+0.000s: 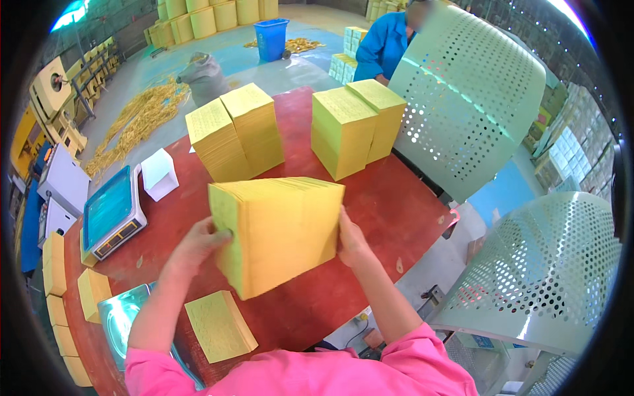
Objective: The recorder is weighing stacks of yellow textured paper sheets on a digital scale and organizing them on a workbench.
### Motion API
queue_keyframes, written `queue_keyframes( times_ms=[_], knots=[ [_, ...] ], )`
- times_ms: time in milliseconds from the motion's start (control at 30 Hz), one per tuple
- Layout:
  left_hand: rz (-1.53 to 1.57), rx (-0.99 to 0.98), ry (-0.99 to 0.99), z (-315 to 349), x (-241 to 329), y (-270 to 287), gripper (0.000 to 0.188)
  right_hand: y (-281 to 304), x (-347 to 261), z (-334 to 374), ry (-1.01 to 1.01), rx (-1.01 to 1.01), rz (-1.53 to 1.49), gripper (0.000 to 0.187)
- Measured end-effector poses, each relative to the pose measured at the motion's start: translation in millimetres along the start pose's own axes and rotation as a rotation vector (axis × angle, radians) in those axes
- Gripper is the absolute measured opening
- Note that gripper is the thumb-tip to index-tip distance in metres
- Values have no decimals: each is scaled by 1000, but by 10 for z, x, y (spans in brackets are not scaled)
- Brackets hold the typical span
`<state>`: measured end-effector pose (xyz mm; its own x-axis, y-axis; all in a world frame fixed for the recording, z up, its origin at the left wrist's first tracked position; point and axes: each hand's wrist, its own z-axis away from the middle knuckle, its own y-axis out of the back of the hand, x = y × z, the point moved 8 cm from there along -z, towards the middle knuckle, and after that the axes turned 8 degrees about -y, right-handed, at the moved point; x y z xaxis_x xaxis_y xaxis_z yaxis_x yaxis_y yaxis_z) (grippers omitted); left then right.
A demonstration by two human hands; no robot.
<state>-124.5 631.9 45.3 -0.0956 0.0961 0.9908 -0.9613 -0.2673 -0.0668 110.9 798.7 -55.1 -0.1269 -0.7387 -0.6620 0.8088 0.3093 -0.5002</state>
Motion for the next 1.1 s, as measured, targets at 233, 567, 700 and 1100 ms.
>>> queue_keyframes(
  times_ms=[233,567,700,1100],
  knots=[
    [247,212,74,-180,40,119,58,-333,161,-775,-184,-161,140,59],
    [62,86,158,-1130,-92,-264,63,189,-23,-1148,-185,-105,111,59],
    [133,19,309,-1152,15,-512,66,255,-197,-1062,-54,-66,131,57],
    [264,-3,291,-1092,-168,-887,74,342,136,-307,396,66,517,17]
  ],
)
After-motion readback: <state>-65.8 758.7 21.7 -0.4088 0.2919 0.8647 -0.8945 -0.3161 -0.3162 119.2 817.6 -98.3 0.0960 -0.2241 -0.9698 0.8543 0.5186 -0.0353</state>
